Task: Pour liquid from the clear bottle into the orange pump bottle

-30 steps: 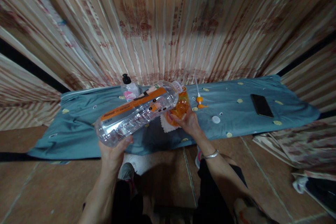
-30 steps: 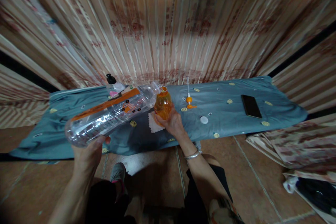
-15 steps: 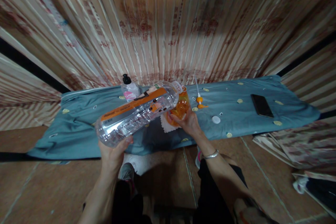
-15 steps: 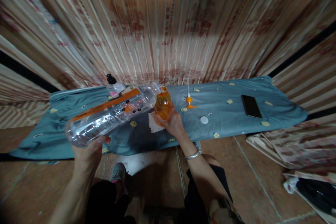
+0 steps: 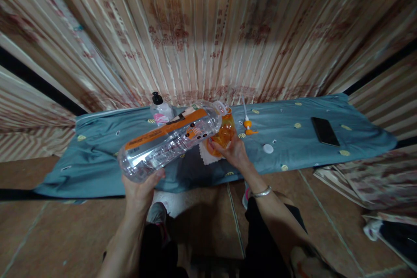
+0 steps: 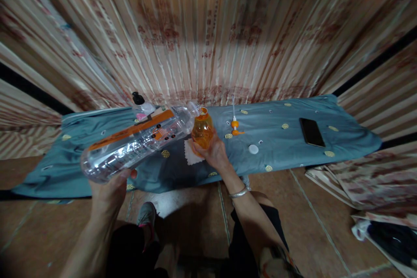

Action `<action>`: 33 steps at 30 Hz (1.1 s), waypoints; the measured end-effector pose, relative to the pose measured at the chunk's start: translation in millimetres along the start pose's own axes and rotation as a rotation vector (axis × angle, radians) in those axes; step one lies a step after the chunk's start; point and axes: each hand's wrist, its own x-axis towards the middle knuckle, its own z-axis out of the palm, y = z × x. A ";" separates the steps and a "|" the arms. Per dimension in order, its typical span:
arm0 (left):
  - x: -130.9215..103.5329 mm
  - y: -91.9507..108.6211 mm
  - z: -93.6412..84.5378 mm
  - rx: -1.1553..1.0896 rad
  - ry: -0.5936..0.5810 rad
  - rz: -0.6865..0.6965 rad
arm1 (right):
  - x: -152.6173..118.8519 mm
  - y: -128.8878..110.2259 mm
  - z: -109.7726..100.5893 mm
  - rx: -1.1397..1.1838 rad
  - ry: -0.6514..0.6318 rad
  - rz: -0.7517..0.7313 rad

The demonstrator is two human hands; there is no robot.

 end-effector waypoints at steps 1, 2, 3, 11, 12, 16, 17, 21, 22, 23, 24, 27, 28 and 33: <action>0.3 0.5 0.4 0.001 0.008 -0.001 | 0.0 0.1 0.3 -0.005 0.002 0.007; 0.5 1.0 0.8 0.000 0.019 -0.004 | 0.0 0.2 0.6 -0.011 0.003 0.013; 0.6 1.5 1.2 0.001 0.027 -0.009 | 0.0 0.3 0.8 -0.016 0.004 0.016; -0.5 1.0 -0.5 0.051 0.002 -0.013 | -0.7 -1.6 -1.1 -0.036 -0.008 0.015; -0.5 0.3 -1.3 0.044 0.013 -0.010 | -0.7 -2.1 -1.4 -0.030 -0.012 0.017; -0.6 -1.1 -2.6 0.033 0.017 -0.023 | -0.5 -2.9 -2.1 -0.015 -0.026 0.023; -0.6 -0.9 -2.3 0.029 0.014 -0.026 | -0.4 -2.7 -2.1 -0.014 -0.026 0.021; -0.2 2.0 -0.2 0.011 0.013 -0.026 | -0.4 -0.8 -1.5 -0.018 -0.011 0.009; -0.1 2.8 0.3 0.009 0.011 -0.026 | -0.4 -0.4 -1.2 -0.022 -0.007 0.009; 0.0 3.6 0.8 0.007 0.009 -0.026 | -0.4 0.0 -0.9 -0.026 -0.003 0.011; 0.0 4.3 1.3 0.005 0.011 -0.024 | -0.4 0.2 -0.7 -0.028 -0.001 0.011; 0.2 5.8 2.7 0.000 0.014 -0.031 | -0.5 -0.3 -0.1 -0.028 0.000 0.007; 0.1 5.9 3.1 0.000 0.013 -0.036 | -0.5 -0.6 0.0 -0.025 0.001 0.004; -0.8 5.4 3.1 0.031 0.014 -0.034 | -0.8 -1.5 -0.9 -0.007 -0.012 -0.006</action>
